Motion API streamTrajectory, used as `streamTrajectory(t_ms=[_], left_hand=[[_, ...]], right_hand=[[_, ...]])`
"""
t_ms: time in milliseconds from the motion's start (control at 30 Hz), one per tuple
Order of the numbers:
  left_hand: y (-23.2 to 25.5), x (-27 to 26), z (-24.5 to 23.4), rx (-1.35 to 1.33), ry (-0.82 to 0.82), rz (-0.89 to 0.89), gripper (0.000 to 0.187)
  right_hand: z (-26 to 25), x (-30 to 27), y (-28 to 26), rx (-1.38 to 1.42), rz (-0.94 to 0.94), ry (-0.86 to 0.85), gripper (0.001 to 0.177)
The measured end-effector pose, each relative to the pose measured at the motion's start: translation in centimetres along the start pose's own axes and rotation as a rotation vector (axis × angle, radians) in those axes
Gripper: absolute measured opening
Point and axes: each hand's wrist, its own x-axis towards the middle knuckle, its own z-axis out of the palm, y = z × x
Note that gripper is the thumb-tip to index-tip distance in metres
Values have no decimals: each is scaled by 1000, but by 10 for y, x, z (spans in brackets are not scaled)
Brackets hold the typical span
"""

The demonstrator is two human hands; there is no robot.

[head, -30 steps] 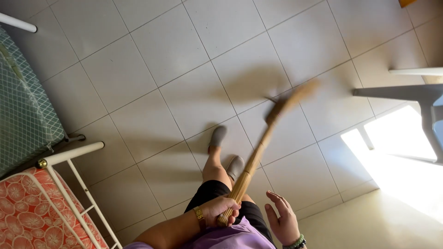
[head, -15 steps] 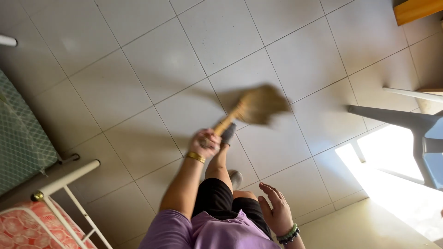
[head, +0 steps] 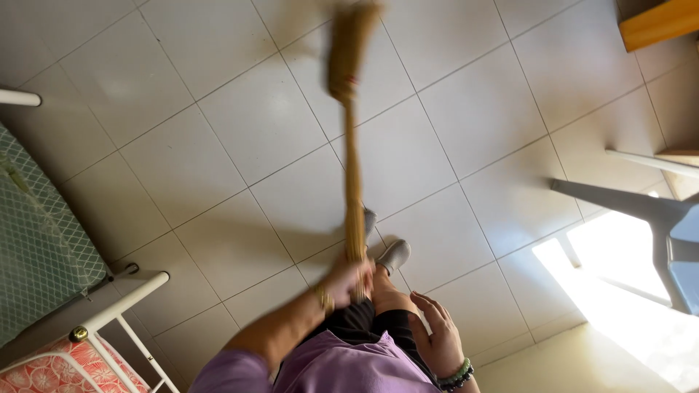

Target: Sweeping the floor of a room using a broom.

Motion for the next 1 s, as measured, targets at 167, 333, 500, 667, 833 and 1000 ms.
streamTrajectory(t_ms=[167,333,500,667,833,1000], left_hand=[[-75,-29,1,-373,-500,-715,5],[-142,87,76,-237,-430,-801,15],[-170,199,53,-341,-443,-756,8],[18,172,-26,-927,-118,-427,8],[48,222,58,-381,282,-166,8],[23,166,193,-235,199,-83,17]], right_hand=[[-10,24,4,-36,-33,20,35],[-21,39,0,-91,-105,33,34],[-38,34,21,-114,-35,3,36],[-63,40,49,-71,25,-101,38],[-121,72,73,-47,-120,-98,35],[-194,84,132,-76,-111,-39,34]])
